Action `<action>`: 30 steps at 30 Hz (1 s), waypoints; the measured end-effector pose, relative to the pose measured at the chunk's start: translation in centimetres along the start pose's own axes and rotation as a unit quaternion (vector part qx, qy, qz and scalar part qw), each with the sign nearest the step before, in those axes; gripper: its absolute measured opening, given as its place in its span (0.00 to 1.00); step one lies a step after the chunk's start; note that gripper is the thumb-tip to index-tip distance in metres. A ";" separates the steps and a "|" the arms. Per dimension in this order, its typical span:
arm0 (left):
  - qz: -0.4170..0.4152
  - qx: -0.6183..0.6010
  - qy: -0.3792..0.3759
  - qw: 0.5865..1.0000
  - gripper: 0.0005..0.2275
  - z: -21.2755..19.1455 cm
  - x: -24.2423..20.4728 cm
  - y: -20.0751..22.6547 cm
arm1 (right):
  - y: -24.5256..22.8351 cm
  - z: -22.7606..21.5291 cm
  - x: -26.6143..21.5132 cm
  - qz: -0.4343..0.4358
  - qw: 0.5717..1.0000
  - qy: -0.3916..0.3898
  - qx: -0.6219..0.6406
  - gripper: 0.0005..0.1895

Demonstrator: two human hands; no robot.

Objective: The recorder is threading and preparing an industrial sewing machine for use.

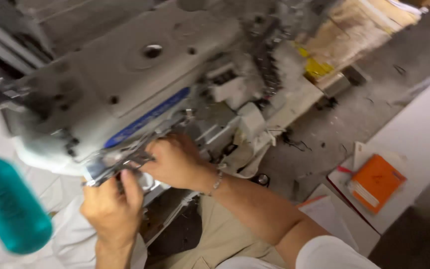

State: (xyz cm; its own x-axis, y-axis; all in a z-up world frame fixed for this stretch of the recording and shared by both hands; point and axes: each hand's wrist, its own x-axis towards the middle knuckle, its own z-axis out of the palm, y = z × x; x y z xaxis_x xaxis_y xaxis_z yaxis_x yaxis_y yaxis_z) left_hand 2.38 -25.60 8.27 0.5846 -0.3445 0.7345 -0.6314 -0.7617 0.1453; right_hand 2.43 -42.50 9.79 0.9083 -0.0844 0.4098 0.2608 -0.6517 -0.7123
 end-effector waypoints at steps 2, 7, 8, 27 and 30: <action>-0.007 -0.023 0.000 1.000 0.06 0.3 -0.4 0.6 | -0.1 -1.3 -0.2 0.003 1.000 0.003 0.006 0.18; -0.014 -0.040 0.000 0.999 0.05 0.0 -0.6 1.2 | 0.2 -1.8 -0.4 0.003 1.000 -0.019 0.003 0.10; -0.018 -0.037 0.003 0.999 0.05 0.1 -0.7 1.2 | 0.4 -1.7 -0.5 -0.006 1.000 -0.006 0.013 0.12; 0.003 -0.047 -0.003 0.999 0.12 -1.0 -0.4 3.0 | 1.2 -1.5 -0.8 -0.038 0.998 0.009 0.054 0.05; -0.008 -0.063 0.005 0.998 0.12 -1.2 -0.3 2.9 | -0.2 -2.0 -0.8 -0.041 0.995 0.032 0.080 0.06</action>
State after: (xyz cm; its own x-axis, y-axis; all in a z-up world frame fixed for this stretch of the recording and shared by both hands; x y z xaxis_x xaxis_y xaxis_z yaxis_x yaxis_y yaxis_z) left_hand -0.23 -27.02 9.31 0.5901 -0.3267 0.7382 -0.6818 -0.6914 0.2390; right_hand 0.96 -43.83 10.69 0.8601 -0.0863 0.5027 0.3874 -0.5307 -0.7539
